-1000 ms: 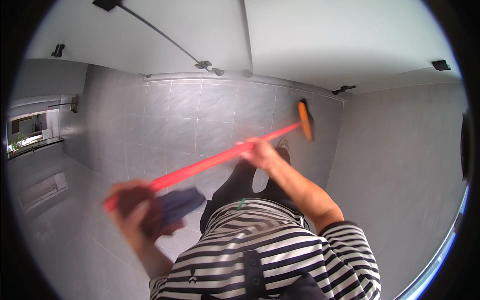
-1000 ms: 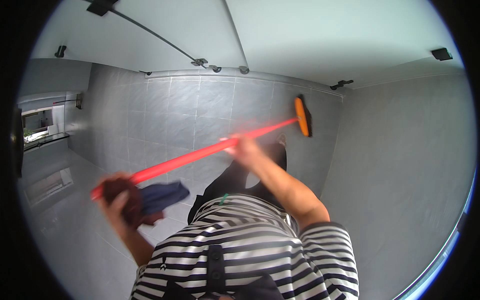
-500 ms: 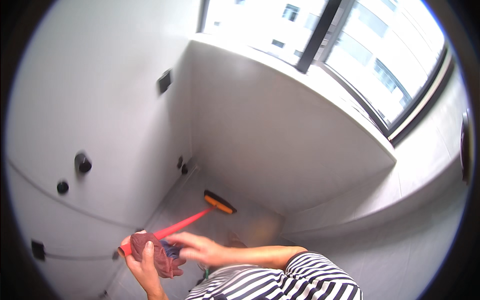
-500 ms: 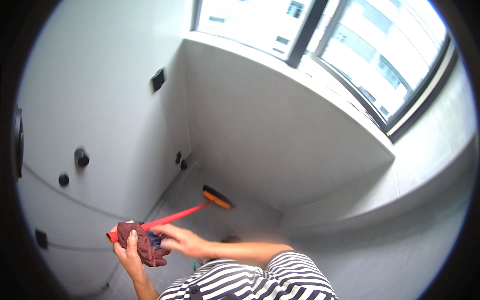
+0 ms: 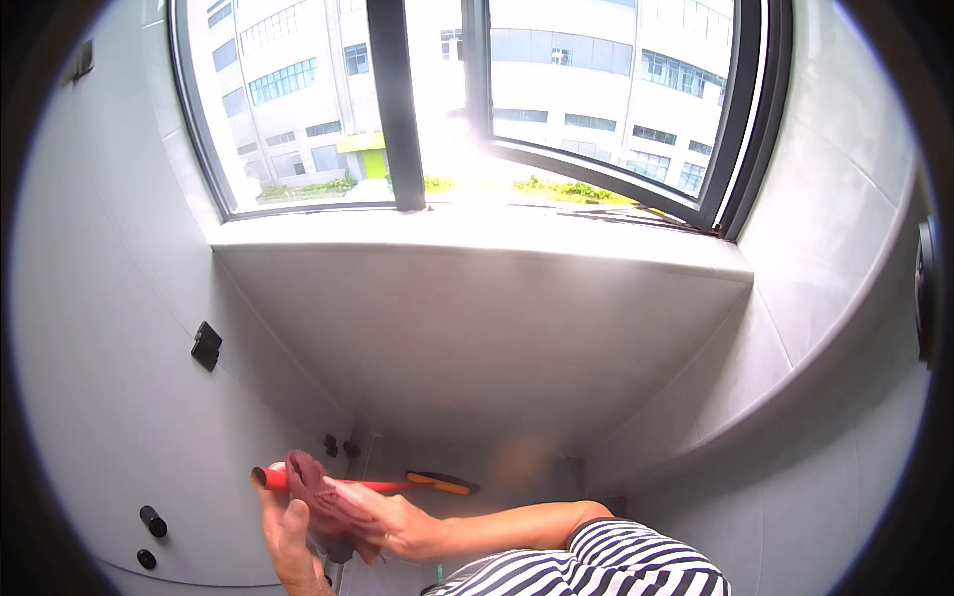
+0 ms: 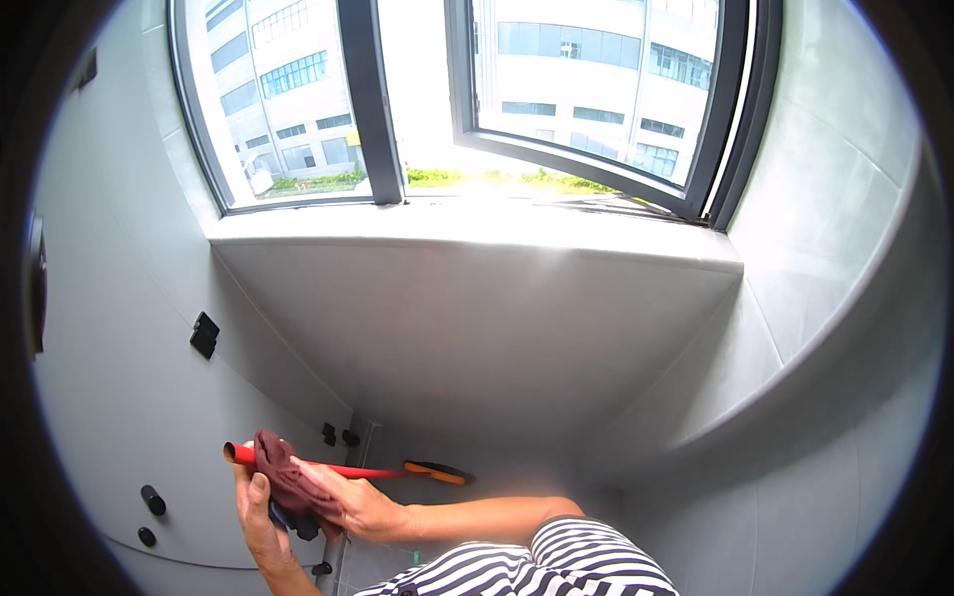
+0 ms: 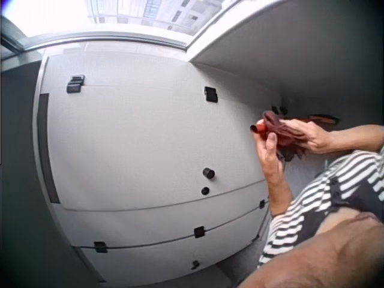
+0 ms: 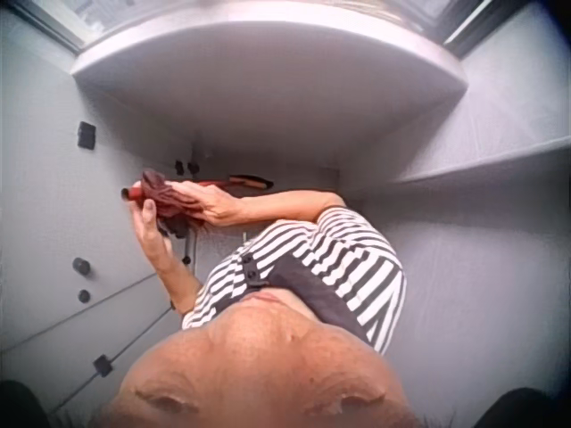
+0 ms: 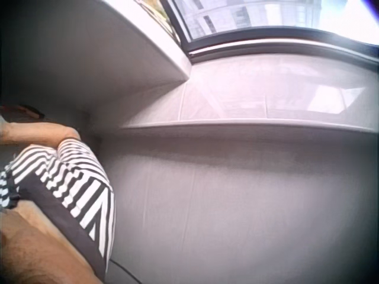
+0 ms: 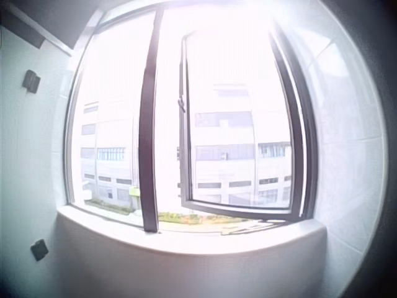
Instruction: The person cleans a window sill with a cloth, then sweeps the tiled floor of a public restroom using a broom and dustpan. They also wipe the surfaces of the toilet stalls and the window sill again before sweeping the floor around the urinals and sinks.
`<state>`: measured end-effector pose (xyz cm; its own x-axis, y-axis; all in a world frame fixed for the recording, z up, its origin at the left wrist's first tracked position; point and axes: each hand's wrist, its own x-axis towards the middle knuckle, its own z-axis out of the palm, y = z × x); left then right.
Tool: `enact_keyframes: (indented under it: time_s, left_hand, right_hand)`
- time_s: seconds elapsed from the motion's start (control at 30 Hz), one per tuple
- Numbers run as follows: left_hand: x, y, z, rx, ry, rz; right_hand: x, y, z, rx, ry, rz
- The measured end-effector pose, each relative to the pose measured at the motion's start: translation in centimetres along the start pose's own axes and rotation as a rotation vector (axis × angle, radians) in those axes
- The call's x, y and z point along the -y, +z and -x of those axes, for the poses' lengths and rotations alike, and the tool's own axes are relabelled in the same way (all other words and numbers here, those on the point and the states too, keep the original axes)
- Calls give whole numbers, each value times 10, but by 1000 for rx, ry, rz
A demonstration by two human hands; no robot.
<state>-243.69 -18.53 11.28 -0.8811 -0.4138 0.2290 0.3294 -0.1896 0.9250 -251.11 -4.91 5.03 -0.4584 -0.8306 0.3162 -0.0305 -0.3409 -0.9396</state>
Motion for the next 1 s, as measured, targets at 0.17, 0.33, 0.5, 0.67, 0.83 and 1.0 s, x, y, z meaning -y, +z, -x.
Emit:
enact_keyframes:
  time_s: [0.17,0.33,0.5,0.67,0.83,1.0]
  left_hand:
    - [-5,9,-13,-129,24,-141]
    - [-11,4,-34,-154,77,-379]
    - [0,-14,-72,-114,193,-578]
    - [12,-30,-112,-25,193,-545]
    - [20,-25,-133,92,233,-524]
    - [29,-13,-146,63,190,-516]
  right_hand:
    - [14,-39,-21,-64,131,-389]
    - [33,-77,-29,-118,46,-772]
    - [90,-134,21,-410,-60,-458]
    - [208,-144,85,-1177,-351,341]
    - [321,-199,165,-1596,-440,1045]
    - [333,-252,174,-1395,-72,2331]
